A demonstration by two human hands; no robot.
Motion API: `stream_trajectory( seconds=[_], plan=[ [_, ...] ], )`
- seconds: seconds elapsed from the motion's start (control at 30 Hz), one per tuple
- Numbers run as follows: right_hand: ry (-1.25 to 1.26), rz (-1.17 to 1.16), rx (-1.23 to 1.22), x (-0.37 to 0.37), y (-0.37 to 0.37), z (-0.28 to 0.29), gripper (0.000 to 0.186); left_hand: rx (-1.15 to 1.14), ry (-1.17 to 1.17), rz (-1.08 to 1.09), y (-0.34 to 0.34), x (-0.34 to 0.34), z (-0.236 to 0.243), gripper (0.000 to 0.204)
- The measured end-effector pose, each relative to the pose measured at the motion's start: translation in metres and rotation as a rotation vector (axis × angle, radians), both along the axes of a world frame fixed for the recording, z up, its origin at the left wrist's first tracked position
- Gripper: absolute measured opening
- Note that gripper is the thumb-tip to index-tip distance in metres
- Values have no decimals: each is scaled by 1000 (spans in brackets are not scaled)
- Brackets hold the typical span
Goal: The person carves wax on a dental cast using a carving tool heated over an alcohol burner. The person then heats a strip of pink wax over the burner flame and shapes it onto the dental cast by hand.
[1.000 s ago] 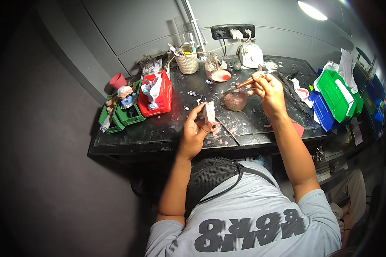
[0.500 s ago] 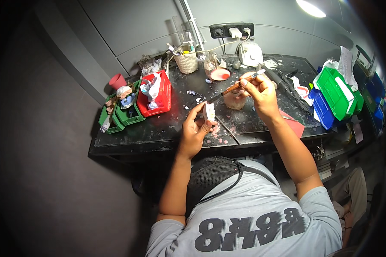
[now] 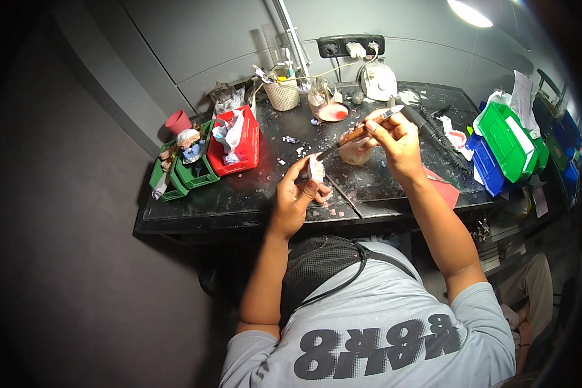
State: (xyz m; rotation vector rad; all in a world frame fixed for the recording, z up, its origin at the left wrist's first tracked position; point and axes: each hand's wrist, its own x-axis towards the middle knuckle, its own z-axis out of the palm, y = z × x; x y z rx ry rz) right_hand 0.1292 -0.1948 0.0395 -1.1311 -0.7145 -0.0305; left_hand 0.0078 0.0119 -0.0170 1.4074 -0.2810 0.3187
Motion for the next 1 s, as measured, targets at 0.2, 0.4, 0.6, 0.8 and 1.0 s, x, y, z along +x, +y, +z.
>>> stream_trajectory(
  seconds=[0.2, 0.4, 0.6, 0.8, 1.0],
  plan=[
    [-16, -20, -14, 3, -2, -2, 17, -8, 1, -10, -1, 0, 0, 63],
    [-10, 6, -1, -2, 2, 1, 17, 3, 10, 5, -1, -1, 0, 64],
    [-26, 14, -4, 0, 2, 0, 17, 13, 6, 15, -2, -1, 3, 64],
    [-31, 65, 4, 0, 2, -3, 16, 20, 7, 10, 0, 0, 2, 63],
    [-41, 111, -18, -1, 0, -2, 15, 4, 4, 5, 0, 1, -1, 63]
  ],
)
